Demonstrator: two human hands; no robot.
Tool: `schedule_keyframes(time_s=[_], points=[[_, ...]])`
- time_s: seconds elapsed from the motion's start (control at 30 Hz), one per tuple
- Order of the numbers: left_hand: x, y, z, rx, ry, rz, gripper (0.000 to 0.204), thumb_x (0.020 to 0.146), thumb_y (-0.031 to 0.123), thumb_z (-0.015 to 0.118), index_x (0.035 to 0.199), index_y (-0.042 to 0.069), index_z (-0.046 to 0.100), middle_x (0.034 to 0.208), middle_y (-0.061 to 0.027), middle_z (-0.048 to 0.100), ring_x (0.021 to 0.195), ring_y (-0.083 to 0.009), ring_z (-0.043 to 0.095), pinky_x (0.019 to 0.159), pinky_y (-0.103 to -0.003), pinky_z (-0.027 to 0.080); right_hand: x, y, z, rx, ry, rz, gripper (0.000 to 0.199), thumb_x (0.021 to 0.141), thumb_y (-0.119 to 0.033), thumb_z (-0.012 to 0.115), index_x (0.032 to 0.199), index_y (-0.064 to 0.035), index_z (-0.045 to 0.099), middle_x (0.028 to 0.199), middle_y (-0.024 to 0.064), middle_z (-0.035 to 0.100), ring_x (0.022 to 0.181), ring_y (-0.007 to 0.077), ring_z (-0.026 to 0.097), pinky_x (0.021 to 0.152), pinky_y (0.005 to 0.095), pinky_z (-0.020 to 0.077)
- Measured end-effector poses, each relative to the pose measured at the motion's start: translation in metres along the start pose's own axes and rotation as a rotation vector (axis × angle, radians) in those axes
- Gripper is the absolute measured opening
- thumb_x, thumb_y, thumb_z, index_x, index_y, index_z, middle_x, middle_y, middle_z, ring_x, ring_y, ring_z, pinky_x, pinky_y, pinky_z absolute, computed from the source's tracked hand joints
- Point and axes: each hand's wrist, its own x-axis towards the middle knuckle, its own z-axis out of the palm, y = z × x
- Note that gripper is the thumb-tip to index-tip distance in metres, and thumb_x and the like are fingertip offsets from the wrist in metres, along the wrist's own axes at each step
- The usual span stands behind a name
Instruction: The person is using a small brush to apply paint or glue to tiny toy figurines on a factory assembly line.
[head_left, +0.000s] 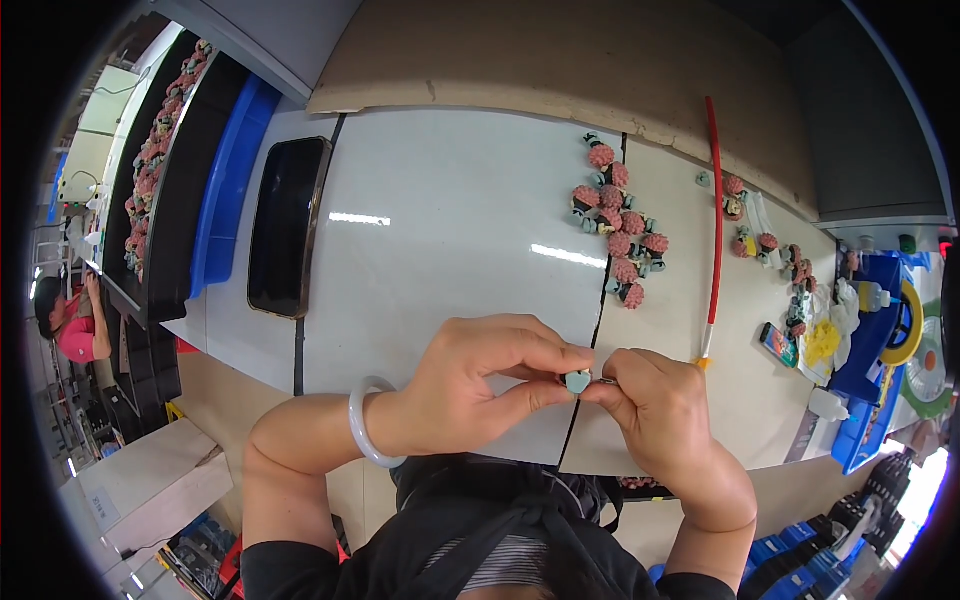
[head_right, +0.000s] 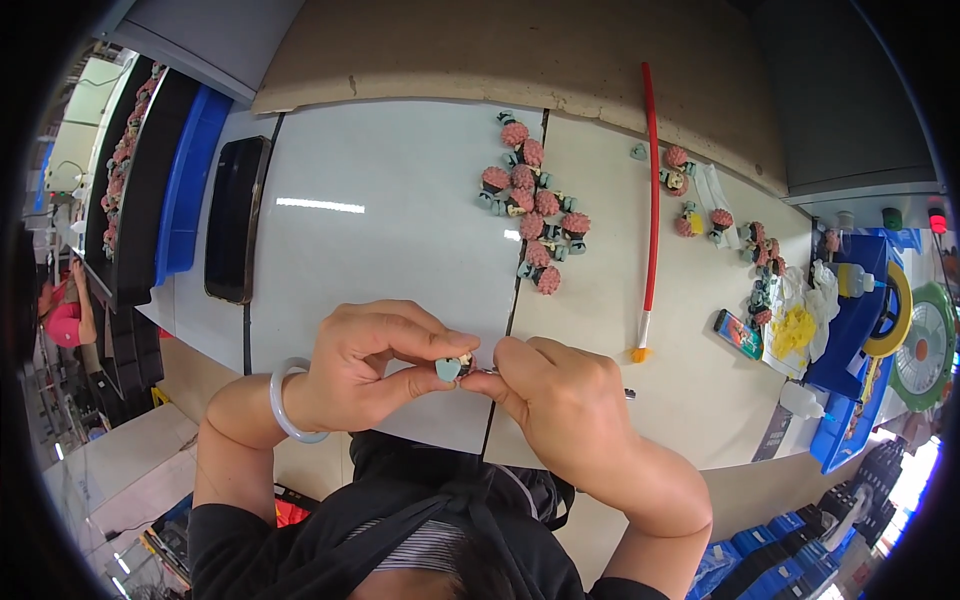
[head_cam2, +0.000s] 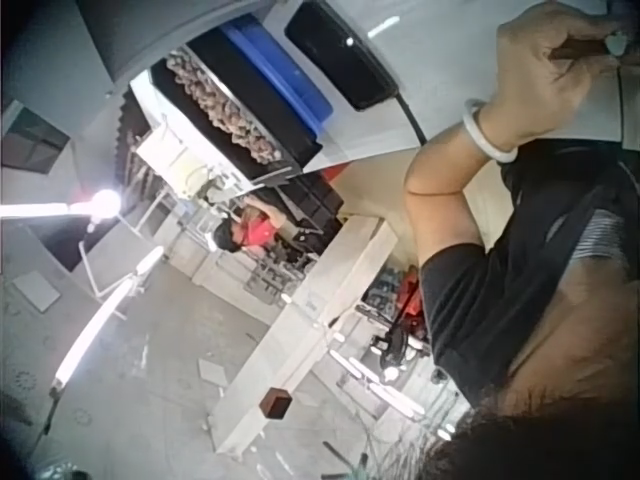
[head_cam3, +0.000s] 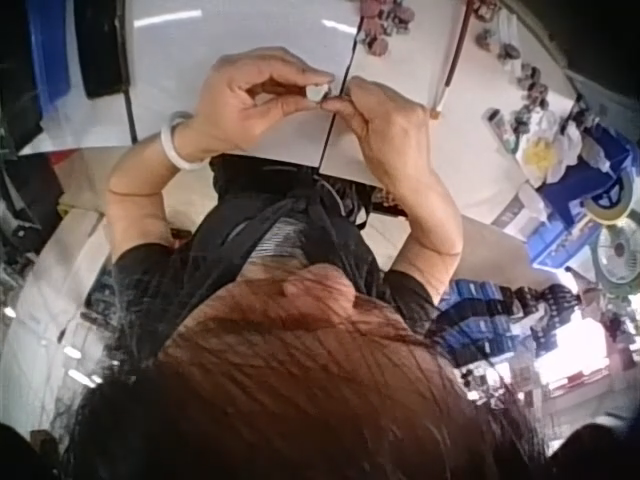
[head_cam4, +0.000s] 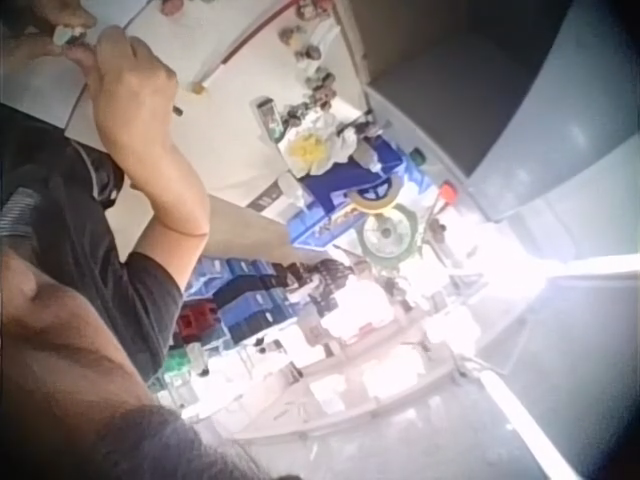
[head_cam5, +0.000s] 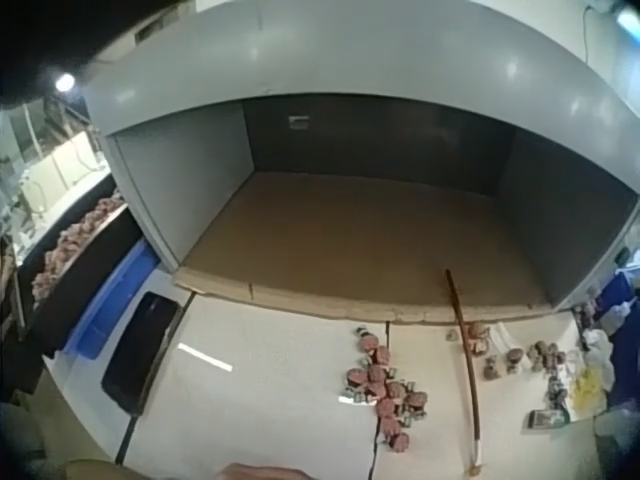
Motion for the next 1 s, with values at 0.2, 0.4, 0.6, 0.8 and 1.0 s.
schedule_keyframes(time_s=[0.2, 0.4, 0.6, 0.8, 1.0], points=[[-0.0006, 0.0015, 0.0020, -0.073, 0.017, -0.065, 0.035, 0.066, -0.017, 0.061, 0.097, -0.002, 0.062, 0.093, -0.0147, 0.062, 0.085, -0.0206, 0.062, 0.073, -0.028, 0.052, -0.0008, -0.0031, -0.0067, -0.097, -0.042, -0.035, 0.027, 0.073, -0.021, 0.067, 0.065, -0.0019, 0.049, 0.056, 0.0108, 0.048, 0.048, 0.0285, 0.047, 0.043, 0.0342, 0.0366], [-0.0008, -0.0019, 0.0012, -0.071, 0.004, -0.065, 0.034, 0.068, -0.018, 0.060, 0.098, -0.002, 0.061, 0.094, -0.0146, 0.060, 0.086, -0.0207, 0.061, 0.075, -0.028, 0.053, -0.0002, -0.0014, -0.0031, -0.081, -0.037, 0.009, 0.028, 0.072, -0.022, 0.068, 0.064, -0.0023, 0.049, 0.055, 0.0098, 0.048, 0.048, 0.0275, 0.048, 0.043, 0.0337, 0.0374], [-0.0001, 0.0006, 0.0010, -0.144, -0.006, -0.120, 0.035, 0.068, -0.018, 0.059, 0.099, -0.002, 0.061, 0.095, -0.0146, 0.060, 0.089, -0.0212, 0.061, 0.077, -0.029, 0.052, 0.0016, 0.0003, -0.0067, -0.013, -0.061, -0.027, 0.028, 0.072, -0.021, 0.067, 0.065, -0.0015, 0.049, 0.056, 0.0106, 0.049, 0.048, 0.0281, 0.048, 0.044, 0.0332, 0.0382], [-0.0008, 0.0002, 0.0009, -0.147, -0.006, -0.118, 0.034, 0.069, -0.016, 0.060, 0.099, -0.002, 0.061, 0.096, -0.0144, 0.060, 0.091, -0.0207, 0.060, 0.078, -0.029, 0.051, 0.0013, 0.0013, -0.0004, -0.014, 0.018, -0.031, 0.031, 0.071, -0.024, 0.069, 0.064, -0.0061, 0.046, 0.049, 0.0049, 0.042, 0.043, 0.0227, 0.045, 0.039, 0.0331, 0.0355], [-0.0011, 0.0005, 0.0011, -0.202, -0.005, -0.146, 0.033, 0.069, -0.016, 0.060, 0.099, -0.001, 0.061, 0.095, -0.0139, 0.060, 0.090, -0.0198, 0.060, 0.077, -0.028, 0.051, 0.0022, -0.0008, -0.0054, -0.045, -0.035, -0.066, 0.029, 0.071, -0.022, 0.068, 0.063, -0.0018, 0.048, 0.056, 0.0101, 0.049, 0.048, 0.0276, 0.049, 0.044, 0.0338, 0.0379]])
